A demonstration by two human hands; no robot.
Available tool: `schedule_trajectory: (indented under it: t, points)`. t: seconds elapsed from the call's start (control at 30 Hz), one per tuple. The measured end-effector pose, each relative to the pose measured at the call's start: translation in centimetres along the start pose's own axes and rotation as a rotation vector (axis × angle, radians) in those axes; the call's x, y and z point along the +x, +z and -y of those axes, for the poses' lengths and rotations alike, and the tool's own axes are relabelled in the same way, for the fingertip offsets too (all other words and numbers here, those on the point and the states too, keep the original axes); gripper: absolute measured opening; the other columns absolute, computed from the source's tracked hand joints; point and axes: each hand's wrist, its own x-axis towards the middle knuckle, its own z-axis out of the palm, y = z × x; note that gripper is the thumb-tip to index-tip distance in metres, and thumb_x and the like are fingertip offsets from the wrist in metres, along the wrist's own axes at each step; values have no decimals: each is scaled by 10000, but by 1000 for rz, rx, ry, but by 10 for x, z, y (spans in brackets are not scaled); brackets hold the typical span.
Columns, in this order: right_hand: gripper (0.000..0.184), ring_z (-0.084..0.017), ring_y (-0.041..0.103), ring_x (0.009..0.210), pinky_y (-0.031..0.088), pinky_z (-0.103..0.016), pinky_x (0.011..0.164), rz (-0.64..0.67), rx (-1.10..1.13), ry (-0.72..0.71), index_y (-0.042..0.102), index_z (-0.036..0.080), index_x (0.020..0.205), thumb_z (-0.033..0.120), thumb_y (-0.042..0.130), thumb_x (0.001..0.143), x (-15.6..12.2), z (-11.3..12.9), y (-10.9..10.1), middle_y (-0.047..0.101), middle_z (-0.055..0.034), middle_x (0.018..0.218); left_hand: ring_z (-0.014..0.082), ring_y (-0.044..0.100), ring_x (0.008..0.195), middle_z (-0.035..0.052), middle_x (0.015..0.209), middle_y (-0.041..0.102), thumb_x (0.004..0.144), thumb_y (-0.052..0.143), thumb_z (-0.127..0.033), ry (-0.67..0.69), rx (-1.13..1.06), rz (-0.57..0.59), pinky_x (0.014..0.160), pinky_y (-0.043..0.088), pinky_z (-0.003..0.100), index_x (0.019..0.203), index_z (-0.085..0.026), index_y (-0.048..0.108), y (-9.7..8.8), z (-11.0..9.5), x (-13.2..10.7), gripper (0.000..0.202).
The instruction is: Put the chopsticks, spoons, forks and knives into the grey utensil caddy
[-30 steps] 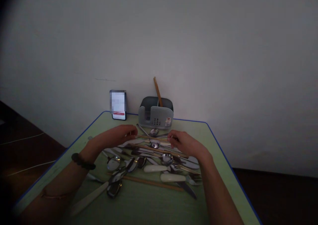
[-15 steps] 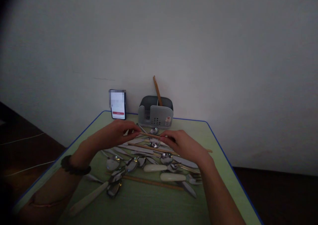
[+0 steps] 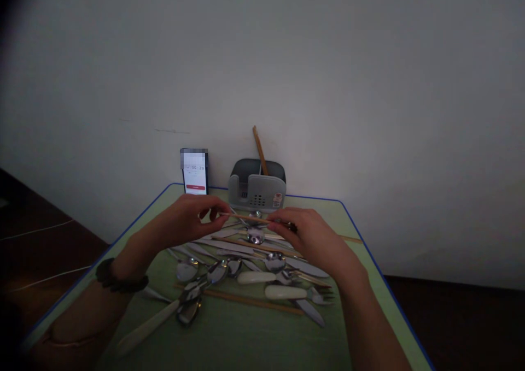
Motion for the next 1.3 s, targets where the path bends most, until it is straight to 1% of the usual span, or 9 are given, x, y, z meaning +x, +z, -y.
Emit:
schedule_trajectory:
  t: [0.23,0.47,0.63,0.7,0.83,0.93,1.07,1.3]
  points:
    - [295,-168,639,764,456,-261,692,-5,-20,-9,693,205,963,394,479,891,0,-2,1,716,-54,897,77,532,608,-22,693,630,807,544,-237,3,-4,33,601,385,186,887,-178,667,0,2,0,158]
    - [278,-157,634,757,446,-254,697,1,-40,-18,689,216,968,385,481,895,0,-1,2,715,-44,888,85,542,621,-16,691,627,811,534,-240,2,25,63,603,384,190,832,-171,654,0,2,0,140]
    - [280,-164,630,756,431,-252,692,11,-64,-17,687,216,958,387,474,897,1,-3,3,713,-45,882,96,552,642,-8,718,643,816,536,-243,-11,32,110,613,384,197,833,-173,657,1,4,1,141]
    - [271,-161,626,748,419,-247,677,32,-59,-3,685,216,945,377,473,898,2,-5,7,712,-39,872,101,559,645,-8,729,655,829,528,-258,-37,24,170,607,381,201,846,-182,664,3,6,2,157]
    - [238,-168,616,748,406,-243,646,162,-15,28,682,203,930,303,469,893,7,-10,24,707,-43,865,129,580,675,7,763,683,837,522,-272,-97,55,381,612,381,217,827,-200,682,13,16,4,176]
    - [207,-173,608,749,408,-248,653,223,0,59,676,180,927,224,486,859,12,-16,39,702,-64,902,151,598,729,18,822,696,803,539,-233,-142,96,466,646,394,231,843,-208,689,22,27,4,157]
    - [200,-178,597,737,407,-258,658,221,-2,101,677,172,900,168,495,817,15,-24,51,695,-73,889,169,602,753,29,854,696,774,556,-229,-200,123,528,641,401,245,857,-202,689,31,41,0,160]
    - [219,-172,582,698,392,-260,659,256,-7,106,685,152,894,152,488,799,18,-33,59,692,-81,846,165,607,752,36,862,701,760,544,-216,-244,158,562,626,400,235,849,-192,685,40,54,-2,168]
